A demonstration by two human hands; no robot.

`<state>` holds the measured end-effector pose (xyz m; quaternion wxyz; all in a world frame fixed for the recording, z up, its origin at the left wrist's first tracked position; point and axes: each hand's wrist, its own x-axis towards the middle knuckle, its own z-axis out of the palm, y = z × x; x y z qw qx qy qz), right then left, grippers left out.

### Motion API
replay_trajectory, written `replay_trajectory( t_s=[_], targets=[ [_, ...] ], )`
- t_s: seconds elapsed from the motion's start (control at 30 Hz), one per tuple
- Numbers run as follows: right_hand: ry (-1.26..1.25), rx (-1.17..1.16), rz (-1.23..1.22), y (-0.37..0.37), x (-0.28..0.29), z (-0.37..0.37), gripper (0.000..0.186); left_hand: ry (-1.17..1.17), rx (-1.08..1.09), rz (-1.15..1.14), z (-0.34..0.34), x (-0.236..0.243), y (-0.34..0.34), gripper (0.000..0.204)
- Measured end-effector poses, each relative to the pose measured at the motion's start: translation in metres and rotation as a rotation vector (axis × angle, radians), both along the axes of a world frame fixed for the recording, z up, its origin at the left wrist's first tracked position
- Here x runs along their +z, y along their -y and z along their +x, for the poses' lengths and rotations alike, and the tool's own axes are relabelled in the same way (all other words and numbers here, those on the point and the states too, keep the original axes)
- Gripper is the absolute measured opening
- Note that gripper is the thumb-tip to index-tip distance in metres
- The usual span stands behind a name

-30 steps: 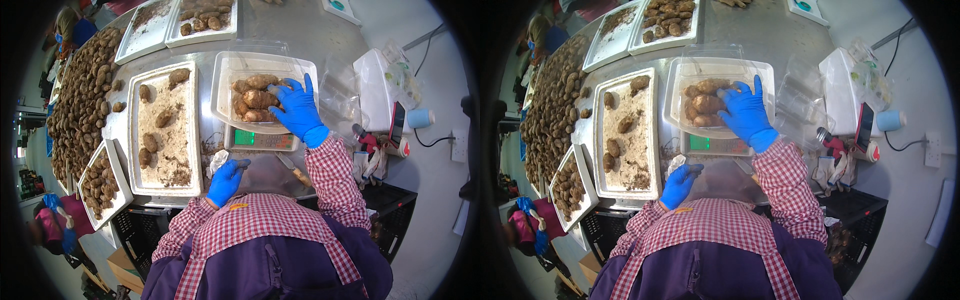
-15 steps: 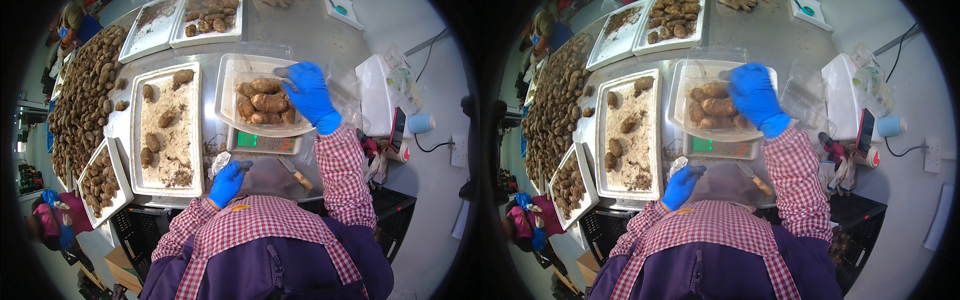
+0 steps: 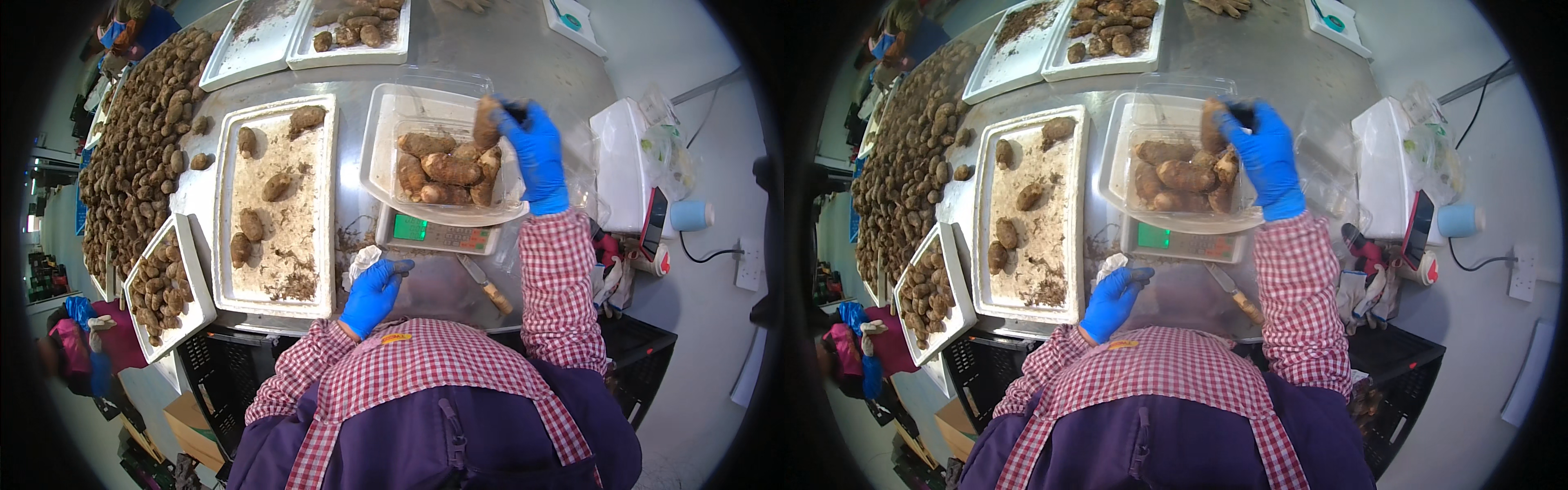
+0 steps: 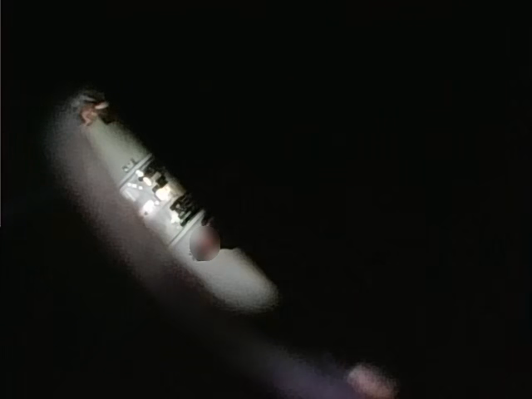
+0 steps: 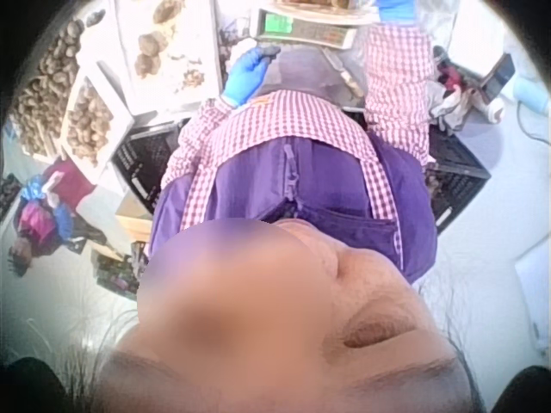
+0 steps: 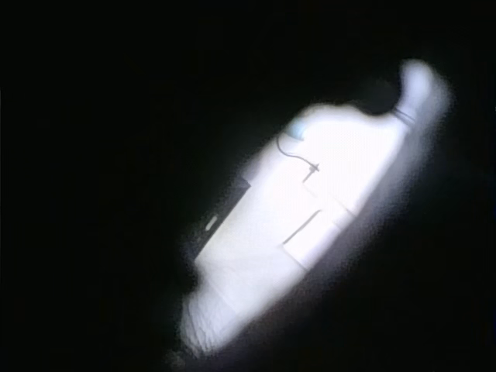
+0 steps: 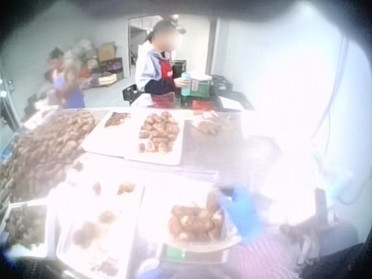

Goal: The person puts on disposable gloves, moves a crate, then weighs and packs root vegetables into plastic containers on a digital scale. They handle the vegetables by hand, placing them into containers and occasionally adjusting the contents.

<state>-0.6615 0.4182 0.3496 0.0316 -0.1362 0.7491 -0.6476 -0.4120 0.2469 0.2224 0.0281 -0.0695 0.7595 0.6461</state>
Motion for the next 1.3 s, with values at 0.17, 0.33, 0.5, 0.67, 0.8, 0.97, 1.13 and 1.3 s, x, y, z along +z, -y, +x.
replay_trajectory(
  t_s=[0.17, 0.33, 0.5, 0.67, 0.8, 0.97, 1.13, 1.3],
  targets=[
    [0.158, 0.009, -0.428, -0.042, 0.004, 0.005, 0.024, 0.022, -0.077, 0.017, -0.003, 0.001, -0.001, 0.028],
    [0.328, 0.006, -0.561, -0.059, -0.024, 0.024, 0.027, 0.023, -0.109, -0.001, -0.003, 0.005, -0.002, 0.028],
    [0.442, 0.057, -0.734, -0.076, -0.043, 0.039, 0.033, -0.005, -0.088, -0.013, -0.002, 0.006, -0.004, 0.024],
    [0.193, -0.001, -0.097, -0.111, -0.051, 0.056, 0.047, -0.036, -0.066, 0.012, 0.001, 0.002, -0.005, 0.024],
    [-0.167, -0.14, 0.526, -0.164, -0.075, 0.086, 0.063, -0.056, -0.085, -0.091, 0.004, 0.001, -0.005, 0.026],
    [0.182, -0.217, 0.305, -0.232, -0.132, 0.105, 0.035, -0.06, -0.079, -0.081, 0.009, 0.008, -0.006, 0.025],
    [0.378, -0.387, 0.579, -0.248, -0.163, 0.114, 0.038, -0.004, -0.045, -0.048, 0.018, 0.014, -0.001, 0.024],
    [0.13, -0.394, 0.835, -0.243, -0.164, 0.122, 0.042, -0.041, 0.13, -0.116, 0.037, 0.012, 0.024, 0.024]
  ],
)
